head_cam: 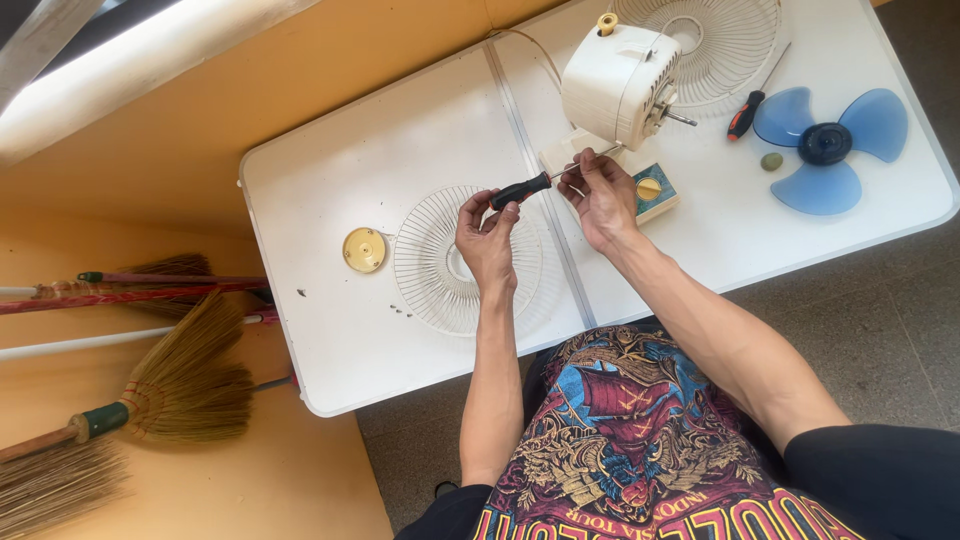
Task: The person assembles an electric fan on a white table. They secure the base with a screwdriver, attach the motor housing, and then fit the front and rear wire cages onto the fan assembly.
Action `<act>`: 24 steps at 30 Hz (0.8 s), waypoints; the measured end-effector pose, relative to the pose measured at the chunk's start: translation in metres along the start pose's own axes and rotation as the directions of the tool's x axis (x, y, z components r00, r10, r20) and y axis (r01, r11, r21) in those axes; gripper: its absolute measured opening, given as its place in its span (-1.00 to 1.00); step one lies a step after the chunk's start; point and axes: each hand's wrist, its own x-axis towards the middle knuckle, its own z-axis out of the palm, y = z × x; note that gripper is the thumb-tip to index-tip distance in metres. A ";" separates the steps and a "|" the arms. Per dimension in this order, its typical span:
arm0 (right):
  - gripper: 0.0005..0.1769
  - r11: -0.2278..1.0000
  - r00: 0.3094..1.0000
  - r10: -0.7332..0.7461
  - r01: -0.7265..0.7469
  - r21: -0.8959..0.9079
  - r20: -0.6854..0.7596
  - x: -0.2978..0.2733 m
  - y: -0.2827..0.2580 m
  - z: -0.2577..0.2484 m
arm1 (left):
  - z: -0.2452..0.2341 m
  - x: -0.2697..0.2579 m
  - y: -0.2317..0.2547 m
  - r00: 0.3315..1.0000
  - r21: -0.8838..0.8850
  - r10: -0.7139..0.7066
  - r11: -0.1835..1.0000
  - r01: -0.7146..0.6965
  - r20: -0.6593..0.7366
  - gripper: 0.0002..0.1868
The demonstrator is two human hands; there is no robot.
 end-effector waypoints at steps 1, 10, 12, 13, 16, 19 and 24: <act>-0.65 1.000 1.000 0.003 -0.003 -0.003 -0.016 0.002 0.000 0.001 | -0.001 -0.001 -0.001 1.000 -0.002 0.013 1.000 -0.013 0.006 -0.58; -0.76 0.999 0.998 0.028 -0.030 -0.029 -0.053 0.005 -0.009 -0.005 | 0.000 0.000 0.004 1.000 0.043 0.009 0.999 -0.009 0.002 -0.70; -0.77 0.998 0.998 0.047 -0.048 -0.034 -0.032 0.003 -0.012 -0.004 | 0.003 -0.002 0.011 0.998 -0.014 -0.056 0.998 0.056 0.005 -0.71; -0.77 0.999 0.999 0.046 -0.046 -0.025 -0.021 0.003 -0.013 -0.004 | 0.004 -0.004 0.014 0.996 -0.042 -0.090 0.995 0.090 0.007 -0.72; -0.78 0.999 0.999 0.045 -0.045 -0.003 0.012 0.001 -0.016 0.001 | 0.009 -0.009 0.021 0.989 0.079 -0.148 0.986 0.146 0.016 -0.71; -0.77 0.997 0.998 0.054 -0.055 0.046 0.018 -0.003 -0.017 0.002 | 0.008 -0.009 0.024 0.993 0.036 -0.081 0.996 0.078 0.085 -0.64; -0.76 0.989 0.996 0.073 -0.064 0.135 -0.059 -0.005 -0.011 -0.002 | 0.003 -0.011 0.014 0.993 -0.001 -0.061 0.998 0.062 0.104 -0.59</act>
